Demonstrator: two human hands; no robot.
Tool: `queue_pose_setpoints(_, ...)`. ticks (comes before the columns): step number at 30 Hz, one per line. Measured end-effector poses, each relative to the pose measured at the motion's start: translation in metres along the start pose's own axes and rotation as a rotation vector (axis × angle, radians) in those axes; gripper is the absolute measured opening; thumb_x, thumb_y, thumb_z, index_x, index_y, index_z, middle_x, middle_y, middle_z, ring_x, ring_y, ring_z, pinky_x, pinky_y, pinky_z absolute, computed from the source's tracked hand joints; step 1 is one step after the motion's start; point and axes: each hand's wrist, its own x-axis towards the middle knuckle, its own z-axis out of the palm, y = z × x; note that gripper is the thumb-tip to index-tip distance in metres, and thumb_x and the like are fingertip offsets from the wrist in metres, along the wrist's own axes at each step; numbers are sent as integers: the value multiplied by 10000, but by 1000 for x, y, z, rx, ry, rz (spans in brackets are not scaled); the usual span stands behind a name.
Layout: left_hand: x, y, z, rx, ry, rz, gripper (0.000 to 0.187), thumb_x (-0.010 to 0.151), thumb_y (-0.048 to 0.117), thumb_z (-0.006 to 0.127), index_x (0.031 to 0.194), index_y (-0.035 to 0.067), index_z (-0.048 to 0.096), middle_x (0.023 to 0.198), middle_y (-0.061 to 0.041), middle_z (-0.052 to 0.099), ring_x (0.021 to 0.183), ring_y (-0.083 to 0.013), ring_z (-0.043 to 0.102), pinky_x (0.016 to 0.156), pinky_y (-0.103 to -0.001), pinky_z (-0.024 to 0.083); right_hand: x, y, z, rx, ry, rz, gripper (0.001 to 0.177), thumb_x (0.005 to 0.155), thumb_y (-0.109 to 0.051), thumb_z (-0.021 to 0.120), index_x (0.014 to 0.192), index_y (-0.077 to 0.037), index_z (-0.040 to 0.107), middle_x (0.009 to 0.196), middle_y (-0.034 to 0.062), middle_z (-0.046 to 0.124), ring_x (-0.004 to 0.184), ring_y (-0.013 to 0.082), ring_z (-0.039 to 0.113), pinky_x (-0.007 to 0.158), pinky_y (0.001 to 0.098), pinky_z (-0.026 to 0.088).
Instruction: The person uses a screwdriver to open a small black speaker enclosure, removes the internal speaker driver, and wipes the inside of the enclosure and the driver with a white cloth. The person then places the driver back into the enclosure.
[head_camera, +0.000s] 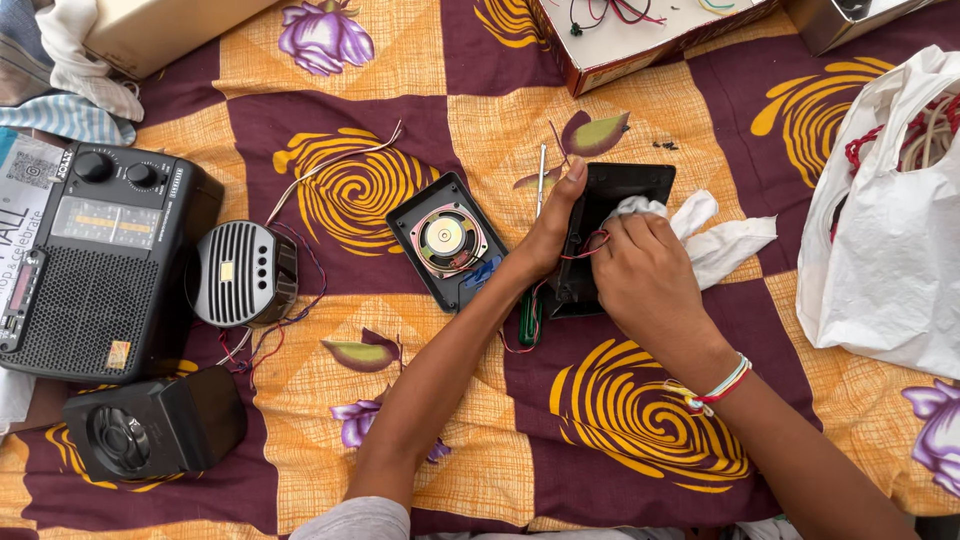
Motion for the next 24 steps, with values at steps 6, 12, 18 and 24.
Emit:
queue_pose_setpoints(6, 5, -2, -5, -61, 153, -8, 776, 992, 673, 350, 1536, 126, 425, 1464, -44, 522, 1348, -151, 524, 1151, -296, 433, -18, 32, -7, 1442, 260, 649, 179, 918, 25, 453, 949, -12, 625, 902, 138, 652, 791, 259, 584, 788, 337, 474)
queue_pose_setpoints(12, 7, -35, -33, 99, 49, -71, 1023, 1066, 779, 188, 1404, -138, 492, 1137, -175, 624, 1048, -253, 644, 980, -383, 567, 10, -22, -13, 683, 444, 370, 534, 858, 124, 572, 1387, 77, 508, 1308, 247, 540, 1252, 414, 556, 1083, 452, 458)
queue_pose_setpoints(18, 12, -63, -58, 334, 42, 77, 708, 1103, 647, 312, 1444, 32, 230, 958, -95, 567, 820, -185, 565, 812, -366, 536, 8, -42, -11, 879, 367, 330, 543, 829, 155, 544, 1357, 29, 549, 1265, 265, 573, 1165, 387, 625, 950, 422, 525)
queue_pose_setpoints(24, 12, -37, -29, 24, 103, -5, 627, 1113, 568, 279, 1391, 56, 509, 1183, -75, 626, 1038, -128, 616, 963, -271, 515, -1, -9, -1, 1107, 83, 455, 285, 835, 61, 556, 1114, 2, 569, 796, 121, 658, 664, 241, 684, 614, 364, 509)
